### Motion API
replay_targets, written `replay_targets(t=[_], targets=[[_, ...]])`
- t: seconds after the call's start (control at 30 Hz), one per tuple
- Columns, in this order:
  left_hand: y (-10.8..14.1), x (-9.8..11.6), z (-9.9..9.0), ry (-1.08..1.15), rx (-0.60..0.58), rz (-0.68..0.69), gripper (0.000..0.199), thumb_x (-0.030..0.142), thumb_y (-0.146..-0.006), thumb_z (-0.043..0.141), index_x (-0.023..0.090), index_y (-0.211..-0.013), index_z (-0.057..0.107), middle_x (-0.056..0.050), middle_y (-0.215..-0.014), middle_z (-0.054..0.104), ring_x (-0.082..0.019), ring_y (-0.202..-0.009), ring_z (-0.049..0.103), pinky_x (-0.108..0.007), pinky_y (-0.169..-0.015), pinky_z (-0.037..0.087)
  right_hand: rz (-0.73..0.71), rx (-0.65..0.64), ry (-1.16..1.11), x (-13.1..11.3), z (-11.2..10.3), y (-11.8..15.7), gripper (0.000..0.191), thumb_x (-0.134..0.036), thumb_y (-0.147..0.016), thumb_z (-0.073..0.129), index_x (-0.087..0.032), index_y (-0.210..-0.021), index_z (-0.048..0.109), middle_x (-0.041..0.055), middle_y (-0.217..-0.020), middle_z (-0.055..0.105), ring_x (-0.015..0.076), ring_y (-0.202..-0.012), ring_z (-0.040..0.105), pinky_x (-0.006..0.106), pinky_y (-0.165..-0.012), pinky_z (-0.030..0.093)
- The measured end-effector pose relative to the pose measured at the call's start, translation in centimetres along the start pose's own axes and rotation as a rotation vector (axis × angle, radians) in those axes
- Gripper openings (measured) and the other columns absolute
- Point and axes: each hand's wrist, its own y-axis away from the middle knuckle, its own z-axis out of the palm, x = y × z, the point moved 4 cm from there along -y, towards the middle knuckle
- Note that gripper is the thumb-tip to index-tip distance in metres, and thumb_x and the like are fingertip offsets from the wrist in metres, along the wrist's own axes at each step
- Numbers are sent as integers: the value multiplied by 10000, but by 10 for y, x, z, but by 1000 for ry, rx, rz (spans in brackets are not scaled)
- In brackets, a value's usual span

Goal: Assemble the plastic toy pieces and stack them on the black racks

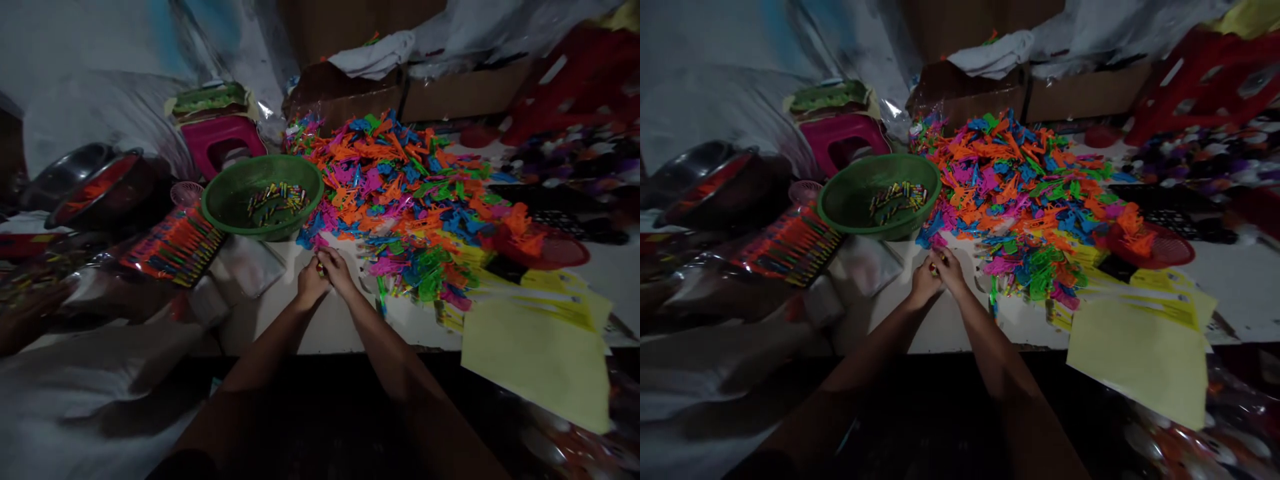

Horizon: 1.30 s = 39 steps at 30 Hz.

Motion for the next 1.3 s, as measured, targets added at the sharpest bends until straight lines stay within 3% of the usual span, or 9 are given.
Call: replay_targets(t=[0.13, 0.3, 0.5, 0.7, 0.83, 0.93, 1.03, 1.13, 1.3], targets=[[8, -1, -2, -66, -56, 128, 383, 259, -692, 578, 187, -1061, 507, -94, -940, 626, -235, -878, 582, -322, -764, 438, 2, 61, 104, 9, -4, 5, 330, -483, -698, 528, -174, -806, 570, 15, -784, 609, 137, -726, 559, 257, -699, 448], [14, -17, -5, -124, -126, 243, 487, 320, -648, 637, 173, -1093, 507, -111, -997, 607, -247, -972, 546, -349, -847, 435, -117, -31, 340, 10, -8, 5, 260, -454, -744, 503, -198, -731, 546, 2, -701, 577, 135, -681, 538, 252, -682, 426], [1, -30, -11, 8, -244, 289, 568, 372, -568, 719, 173, -1075, 558, -90, -982, 621, -237, -949, 553, -346, -867, 417, -48, 6, 248, 10, -15, 1, 292, -475, -734, 525, -195, -657, 499, -28, -615, 526, 105, -579, 501, 218, -566, 400], [-10, -25, -16, 222, -139, 36, 187, 250, -548, 714, 203, -716, 647, -31, -784, 639, -186, -784, 570, -287, -768, 419, 90, 137, -30, 11, -27, 1, 345, -520, -696, 551, -198, -642, 439, -72, -529, 426, 65, -435, 435, 188, -420, 356], [-24, -30, -17, 736, -8, -370, 167, 274, -573, 706, 169, -647, 599, 20, -584, 561, -94, -540, 498, -200, -532, 380, 175, 49, -144, 12, -26, 1, 394, -570, -665, 563, -203, -639, 419, -91, -484, 403, 51, -356, 400, 180, -349, 318], [-33, -24, -11, 1112, -102, -564, 190, 316, -671, 625, 144, -632, 555, 31, -507, 490, -56, -414, 412, -174, -407, 299, 203, -31, -143, 10, -25, 1, 417, -585, -648, 570, -202, -603, 412, -95, -458, 375, 44, -336, 354, 179, -335, 289], [-35, -14, -2, 1411, -194, -657, 191, 296, -721, 585, 132, -635, 539, 21, -513, 502, -49, -400, 418, -168, -395, 310, 168, -140, -63, 4, -22, 3, 401, -561, -641, 591, -190, -581, 455, -80, -475, 394, 46, -386, 357, 182, -374, 296], [-31, -8, 4, 1516, -139, -656, 163, 285, -728, 606, 144, -670, 549, 17, -557, 547, -71, -462, 489, -183, -462, 383, 106, -185, 14, 1, -19, 3, 385, -544, -628, 612, -178, -585, 502, -50, -542, 464, 63, -477, 412, 192, -450, 341], [-26, -10, 8, 1576, -156, -647, 104, 231, -758, 590, 144, -702, 582, 17, -551, 546, -80, -501, 522, -193, -520, 417, 108, 32, 8, 8, -26, 0, 387, -561, -675, 553, -196, -587, 462, -54, -513, 426, 81, -484, 410, 200, -457, 339]])
